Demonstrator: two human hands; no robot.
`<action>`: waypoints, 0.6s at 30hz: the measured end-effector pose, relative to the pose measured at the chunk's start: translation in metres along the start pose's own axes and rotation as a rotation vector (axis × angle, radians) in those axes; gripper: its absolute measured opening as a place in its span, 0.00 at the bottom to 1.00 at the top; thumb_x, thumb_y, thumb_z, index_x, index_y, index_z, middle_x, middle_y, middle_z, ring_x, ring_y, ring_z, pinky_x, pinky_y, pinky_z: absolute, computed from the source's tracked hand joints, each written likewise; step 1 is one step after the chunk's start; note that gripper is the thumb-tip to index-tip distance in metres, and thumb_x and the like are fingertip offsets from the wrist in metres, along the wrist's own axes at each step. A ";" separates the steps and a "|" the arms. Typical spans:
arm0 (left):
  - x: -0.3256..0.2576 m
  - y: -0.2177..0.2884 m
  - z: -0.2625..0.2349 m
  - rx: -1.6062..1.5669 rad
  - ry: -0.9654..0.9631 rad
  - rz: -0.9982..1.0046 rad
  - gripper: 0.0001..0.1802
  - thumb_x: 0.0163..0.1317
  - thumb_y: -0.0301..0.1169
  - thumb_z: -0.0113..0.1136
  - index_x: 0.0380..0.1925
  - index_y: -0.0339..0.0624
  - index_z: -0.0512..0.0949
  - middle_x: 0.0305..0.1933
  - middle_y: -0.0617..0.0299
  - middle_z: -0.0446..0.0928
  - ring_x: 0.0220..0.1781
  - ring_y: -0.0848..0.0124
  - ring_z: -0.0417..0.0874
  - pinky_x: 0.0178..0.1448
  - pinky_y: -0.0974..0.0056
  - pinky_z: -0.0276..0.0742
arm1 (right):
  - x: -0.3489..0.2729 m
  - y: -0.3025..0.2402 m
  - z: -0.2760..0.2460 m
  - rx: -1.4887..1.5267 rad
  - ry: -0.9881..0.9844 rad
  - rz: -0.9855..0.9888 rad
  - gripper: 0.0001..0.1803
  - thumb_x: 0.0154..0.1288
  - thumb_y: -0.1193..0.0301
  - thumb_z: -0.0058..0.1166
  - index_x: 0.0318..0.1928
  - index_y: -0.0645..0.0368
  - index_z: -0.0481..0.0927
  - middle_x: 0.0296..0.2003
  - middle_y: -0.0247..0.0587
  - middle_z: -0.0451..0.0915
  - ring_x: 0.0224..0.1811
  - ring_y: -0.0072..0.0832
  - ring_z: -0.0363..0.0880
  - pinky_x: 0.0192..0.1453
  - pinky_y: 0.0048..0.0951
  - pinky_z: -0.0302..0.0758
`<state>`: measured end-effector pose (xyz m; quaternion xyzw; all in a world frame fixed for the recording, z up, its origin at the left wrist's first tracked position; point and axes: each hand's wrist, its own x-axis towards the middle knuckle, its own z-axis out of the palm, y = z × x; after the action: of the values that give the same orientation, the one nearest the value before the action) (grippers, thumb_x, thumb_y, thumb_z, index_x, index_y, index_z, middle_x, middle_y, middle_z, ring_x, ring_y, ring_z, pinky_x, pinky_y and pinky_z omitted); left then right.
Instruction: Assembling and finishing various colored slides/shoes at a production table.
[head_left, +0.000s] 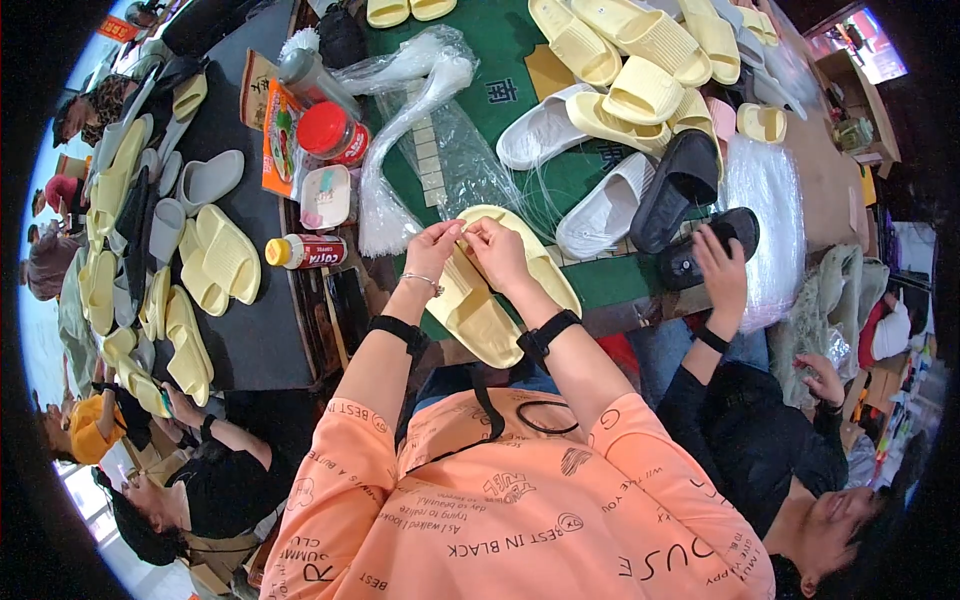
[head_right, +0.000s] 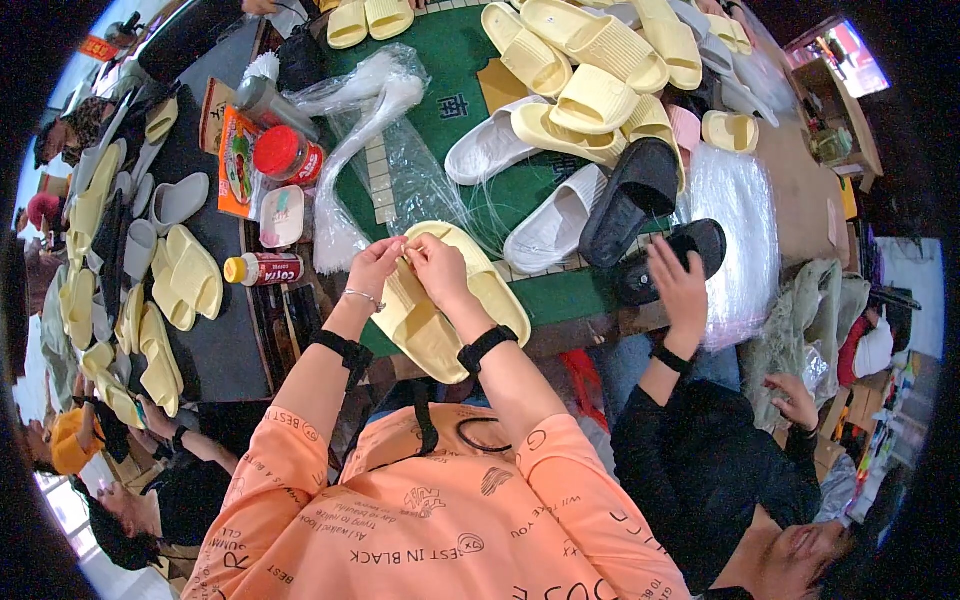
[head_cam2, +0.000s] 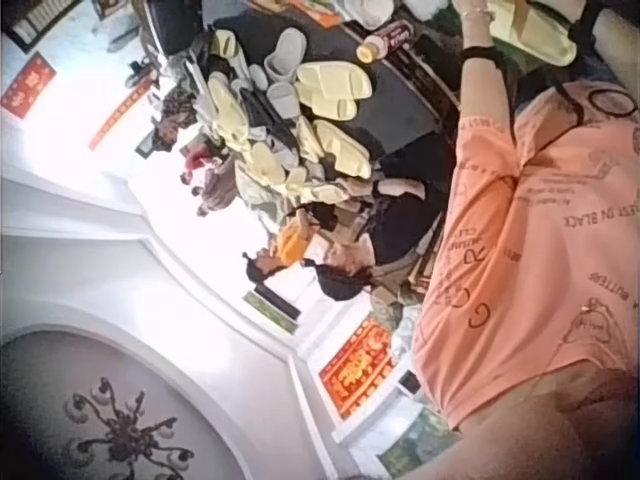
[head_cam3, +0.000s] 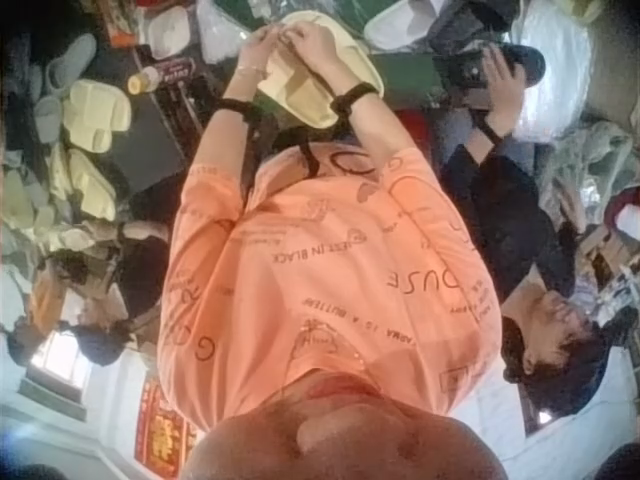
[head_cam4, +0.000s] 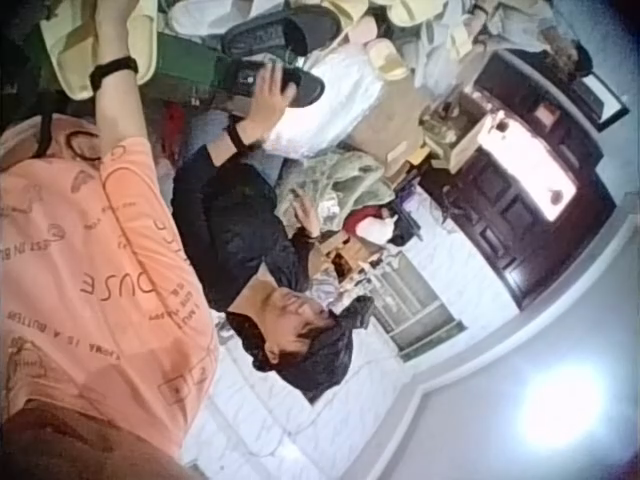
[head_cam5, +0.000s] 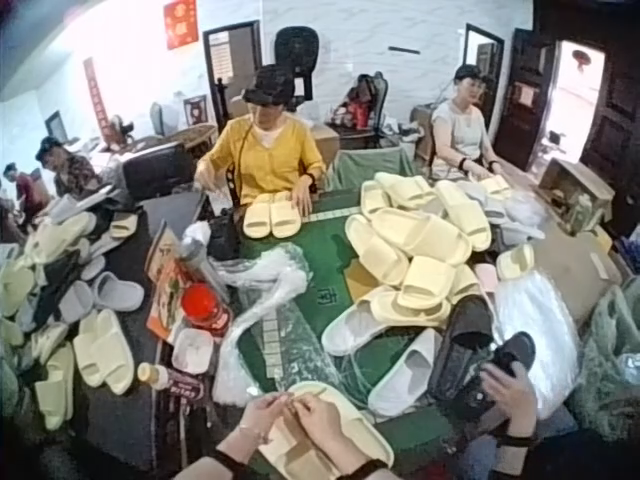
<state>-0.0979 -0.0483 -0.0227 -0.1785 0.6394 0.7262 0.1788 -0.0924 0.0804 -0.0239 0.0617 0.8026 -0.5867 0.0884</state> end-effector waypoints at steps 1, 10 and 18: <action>0.000 0.000 0.001 0.000 -0.002 0.000 0.12 0.56 0.30 0.53 0.39 0.35 0.72 0.28 0.70 0.72 0.21 0.86 0.61 0.26 0.80 0.57 | 0.000 0.000 0.000 0.000 0.002 0.001 0.07 0.53 0.67 0.50 0.28 0.56 0.76 0.19 0.39 0.77 0.21 0.31 0.76 0.26 0.29 0.70; -0.002 -0.005 0.004 -0.057 0.049 0.023 0.09 0.55 0.30 0.55 0.34 0.38 0.73 0.27 0.71 0.72 0.21 0.87 0.62 0.25 0.81 0.56 | 0.003 0.014 0.005 0.145 -0.049 0.021 0.03 0.56 0.77 0.48 0.27 0.63 0.74 0.20 0.31 0.75 0.21 0.15 0.71 0.25 0.18 0.68; -0.002 -0.006 0.009 0.044 0.124 0.020 0.11 0.54 0.28 0.54 0.37 0.37 0.73 0.30 0.68 0.73 0.28 0.81 0.70 0.31 0.77 0.65 | -0.002 -0.002 -0.004 0.001 0.072 -0.060 0.11 0.51 0.64 0.50 0.30 0.58 0.78 0.23 0.43 0.77 0.27 0.36 0.76 0.33 0.29 0.71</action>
<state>-0.0939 -0.0391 -0.0257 -0.2128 0.6666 0.7014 0.1354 -0.0914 0.0836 -0.0201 0.0585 0.8065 -0.5869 0.0417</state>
